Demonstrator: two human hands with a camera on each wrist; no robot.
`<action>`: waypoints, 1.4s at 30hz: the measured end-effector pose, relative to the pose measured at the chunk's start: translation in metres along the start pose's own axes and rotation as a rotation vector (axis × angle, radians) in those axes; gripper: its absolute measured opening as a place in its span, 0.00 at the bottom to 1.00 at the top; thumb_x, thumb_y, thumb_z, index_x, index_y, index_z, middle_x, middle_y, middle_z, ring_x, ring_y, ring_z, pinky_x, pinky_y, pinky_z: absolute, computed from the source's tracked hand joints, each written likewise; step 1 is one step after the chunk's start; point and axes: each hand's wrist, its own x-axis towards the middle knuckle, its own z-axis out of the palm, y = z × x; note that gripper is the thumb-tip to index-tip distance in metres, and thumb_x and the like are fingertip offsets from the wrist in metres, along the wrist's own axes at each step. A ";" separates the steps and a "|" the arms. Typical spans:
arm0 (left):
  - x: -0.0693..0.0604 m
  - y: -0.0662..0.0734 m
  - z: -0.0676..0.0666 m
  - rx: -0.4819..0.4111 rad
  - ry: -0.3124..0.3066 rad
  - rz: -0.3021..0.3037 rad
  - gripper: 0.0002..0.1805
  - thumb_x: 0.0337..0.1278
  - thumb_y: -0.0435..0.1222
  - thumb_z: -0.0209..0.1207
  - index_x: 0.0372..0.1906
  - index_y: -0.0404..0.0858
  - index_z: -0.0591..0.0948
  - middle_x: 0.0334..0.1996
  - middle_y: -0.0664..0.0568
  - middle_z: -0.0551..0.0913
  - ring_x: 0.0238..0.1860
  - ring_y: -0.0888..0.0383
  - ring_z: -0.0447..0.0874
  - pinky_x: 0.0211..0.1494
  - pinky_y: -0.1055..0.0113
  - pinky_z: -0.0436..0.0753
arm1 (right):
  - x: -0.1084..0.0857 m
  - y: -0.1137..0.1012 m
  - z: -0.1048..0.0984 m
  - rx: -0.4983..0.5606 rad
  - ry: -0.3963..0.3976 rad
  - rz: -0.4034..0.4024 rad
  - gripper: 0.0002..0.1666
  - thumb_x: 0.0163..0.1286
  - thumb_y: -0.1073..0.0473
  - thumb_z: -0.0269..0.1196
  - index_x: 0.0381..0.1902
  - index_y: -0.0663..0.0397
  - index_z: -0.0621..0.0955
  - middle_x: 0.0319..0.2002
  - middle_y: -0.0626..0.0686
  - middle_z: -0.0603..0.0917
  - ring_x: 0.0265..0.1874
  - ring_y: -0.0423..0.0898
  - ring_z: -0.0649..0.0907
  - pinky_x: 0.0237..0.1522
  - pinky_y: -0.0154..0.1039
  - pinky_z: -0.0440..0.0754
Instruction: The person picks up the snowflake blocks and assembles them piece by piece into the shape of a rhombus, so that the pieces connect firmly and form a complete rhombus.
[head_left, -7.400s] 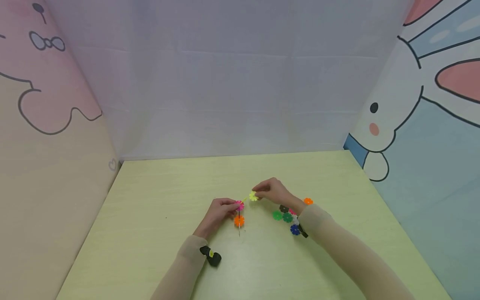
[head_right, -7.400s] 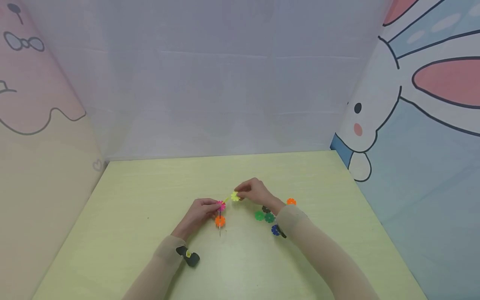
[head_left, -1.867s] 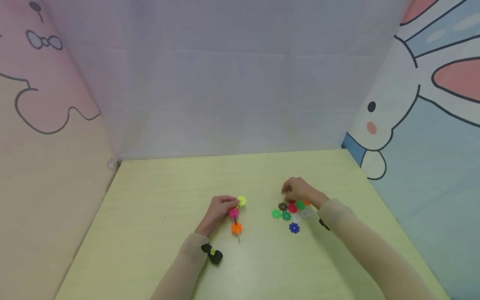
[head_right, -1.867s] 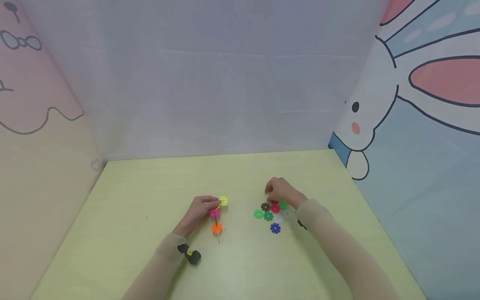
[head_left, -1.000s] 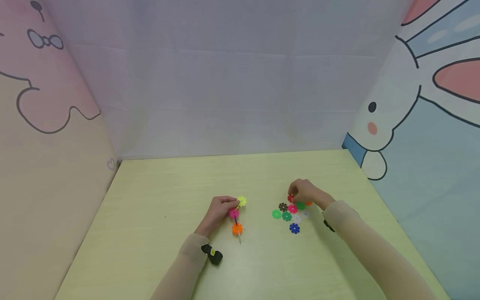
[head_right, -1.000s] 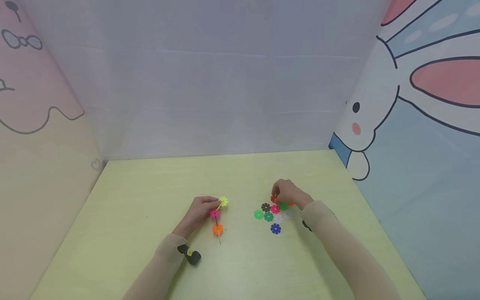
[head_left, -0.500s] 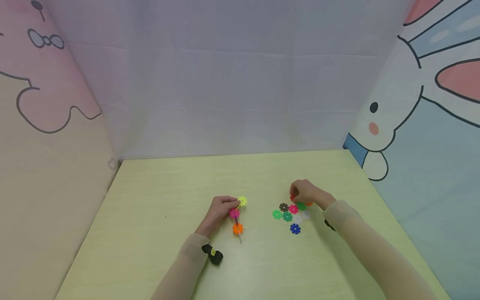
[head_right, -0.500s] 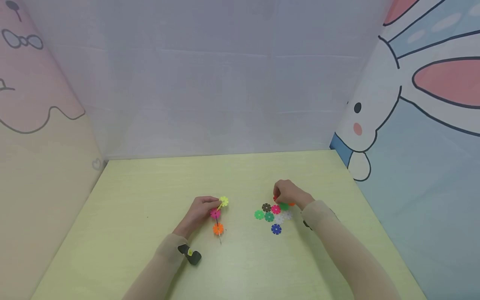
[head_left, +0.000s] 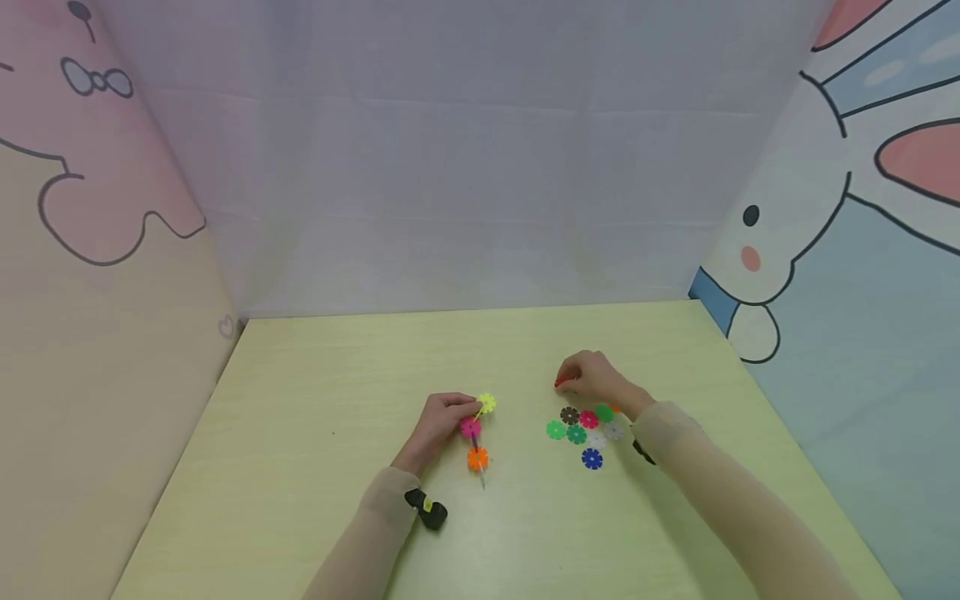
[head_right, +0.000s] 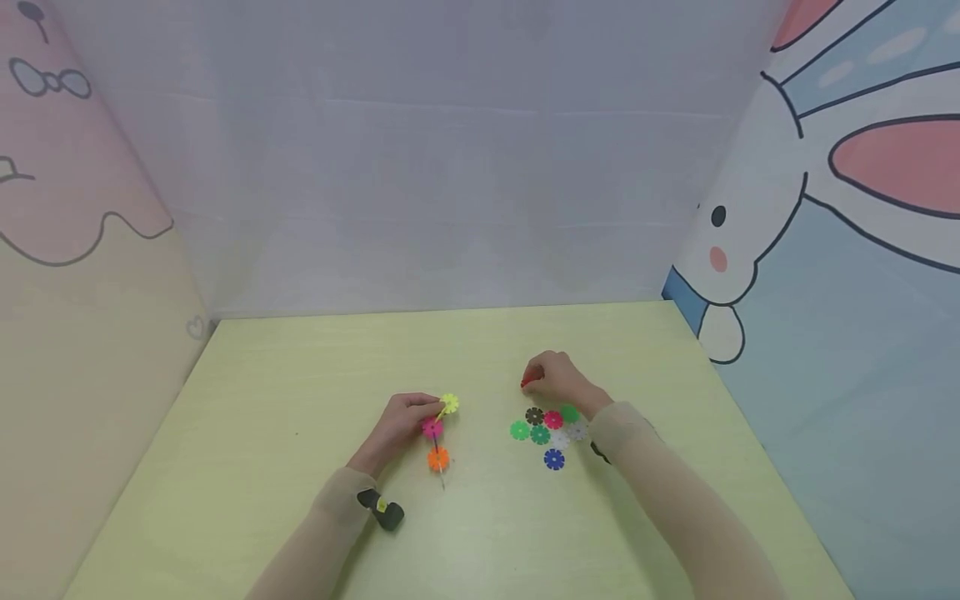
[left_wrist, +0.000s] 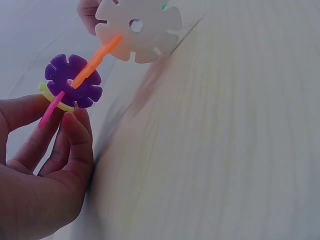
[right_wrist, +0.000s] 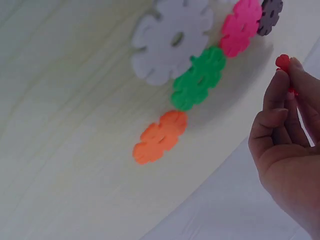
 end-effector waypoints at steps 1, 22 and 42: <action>0.000 0.000 0.000 0.000 0.001 -0.001 0.11 0.52 0.35 0.67 0.37 0.30 0.86 0.34 0.47 0.83 0.29 0.59 0.74 0.31 0.70 0.74 | 0.001 -0.002 0.001 0.008 -0.005 -0.012 0.02 0.62 0.62 0.68 0.34 0.53 0.86 0.31 0.45 0.83 0.32 0.45 0.78 0.41 0.44 0.77; 0.002 0.001 0.002 0.042 -0.013 -0.024 0.13 0.55 0.37 0.67 0.39 0.30 0.86 0.37 0.49 0.83 0.38 0.56 0.75 0.39 0.68 0.76 | 0.025 -0.055 0.034 0.238 -0.055 -0.137 0.04 0.64 0.66 0.65 0.37 0.55 0.84 0.36 0.47 0.85 0.37 0.44 0.83 0.43 0.40 0.79; 0.001 0.000 0.001 0.066 -0.012 -0.009 0.12 0.54 0.40 0.67 0.35 0.33 0.87 0.35 0.49 0.84 0.38 0.55 0.75 0.40 0.67 0.75 | 0.034 -0.062 0.039 0.268 -0.118 -0.363 0.05 0.64 0.70 0.63 0.35 0.59 0.85 0.34 0.49 0.85 0.34 0.43 0.84 0.39 0.38 0.80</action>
